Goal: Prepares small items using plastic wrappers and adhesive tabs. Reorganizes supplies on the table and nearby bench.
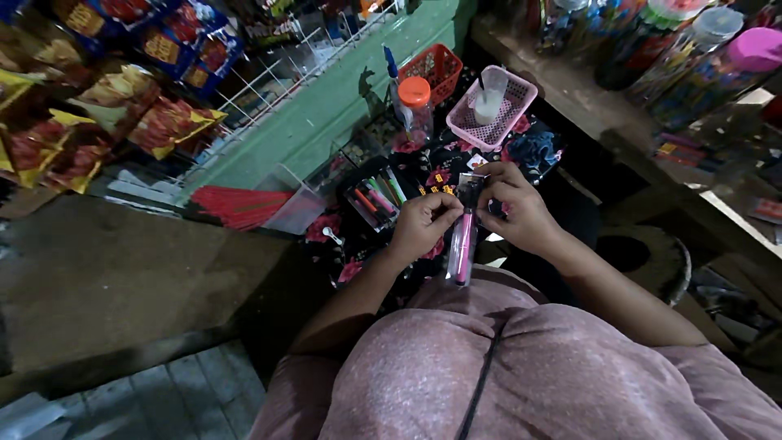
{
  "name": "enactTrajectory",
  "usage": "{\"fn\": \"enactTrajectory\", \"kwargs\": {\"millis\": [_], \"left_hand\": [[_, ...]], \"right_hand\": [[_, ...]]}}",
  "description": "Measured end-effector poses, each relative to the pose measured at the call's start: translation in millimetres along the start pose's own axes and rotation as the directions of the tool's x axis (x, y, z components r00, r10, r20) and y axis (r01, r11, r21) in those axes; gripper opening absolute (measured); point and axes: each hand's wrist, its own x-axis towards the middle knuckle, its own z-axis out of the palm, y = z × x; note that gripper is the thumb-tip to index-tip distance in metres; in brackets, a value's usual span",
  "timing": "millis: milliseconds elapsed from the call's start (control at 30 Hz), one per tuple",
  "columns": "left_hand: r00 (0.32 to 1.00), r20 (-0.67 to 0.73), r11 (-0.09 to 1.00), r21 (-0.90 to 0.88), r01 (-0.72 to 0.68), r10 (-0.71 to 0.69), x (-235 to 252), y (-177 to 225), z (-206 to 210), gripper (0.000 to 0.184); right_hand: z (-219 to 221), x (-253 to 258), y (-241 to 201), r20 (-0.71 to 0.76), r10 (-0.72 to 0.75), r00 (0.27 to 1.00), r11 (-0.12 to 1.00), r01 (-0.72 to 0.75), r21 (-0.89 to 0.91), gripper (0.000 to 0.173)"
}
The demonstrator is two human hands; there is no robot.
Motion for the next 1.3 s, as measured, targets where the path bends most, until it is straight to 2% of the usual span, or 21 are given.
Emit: {"fn": "enactTrajectory", "kwargs": {"millis": [133,233,400,600,733,900,1033,1167,1233,1300], "left_hand": [[0.997,0.037,0.984,0.164,-0.072,0.067,1,1,-1,0.014],[0.990,0.036,0.973,0.182,-0.141,0.137,8,1,-3,0.018],[0.951,0.061,0.929,0.202,-0.309,0.303,44,13,-17,0.022],[0.906,-0.010,0.889,0.196,-0.413,0.423,77,28,-24,0.016],[0.879,-0.063,0.871,0.185,-0.456,0.473,86,27,-21,0.014],[0.891,-0.004,0.874,0.196,-0.445,0.454,91,26,-20,0.016],[0.902,0.045,0.874,0.232,-0.428,0.430,93,28,-24,0.014],[0.945,-0.065,0.927,0.227,-0.300,0.322,81,11,-33,0.025],[0.967,-0.088,0.947,0.241,-0.213,0.240,68,3,-42,0.034],[0.981,-0.106,0.960,0.250,-0.130,0.160,51,-9,-50,0.035]], "right_hand": [[-6,3,1,0.006,0.000,1.000,1.000,0.000,0.016,0.020],[-13,11,-2,0.015,0.024,1.000,0.997,-0.025,0.073,0.035],[-31,43,-10,-0.003,-0.018,1.000,0.996,0.019,0.084,0.022],[-49,71,-27,-0.019,-0.074,0.997,0.995,0.075,0.059,0.020],[-52,67,-28,0.047,-0.095,0.994,0.993,0.091,0.076,0.020],[-54,64,-21,0.132,-0.104,0.986,0.992,0.094,0.085,0.021],[-67,78,-32,0.226,-0.121,0.967,0.982,0.149,-0.113,0.015],[-88,97,-45,0.296,-0.060,0.953,0.924,0.165,-0.344,0.013],[-104,97,-63,0.272,-0.044,0.961,0.893,0.159,-0.420,0.017],[-106,93,-65,0.293,-0.035,0.955,0.863,0.176,-0.473,0.019]]}}
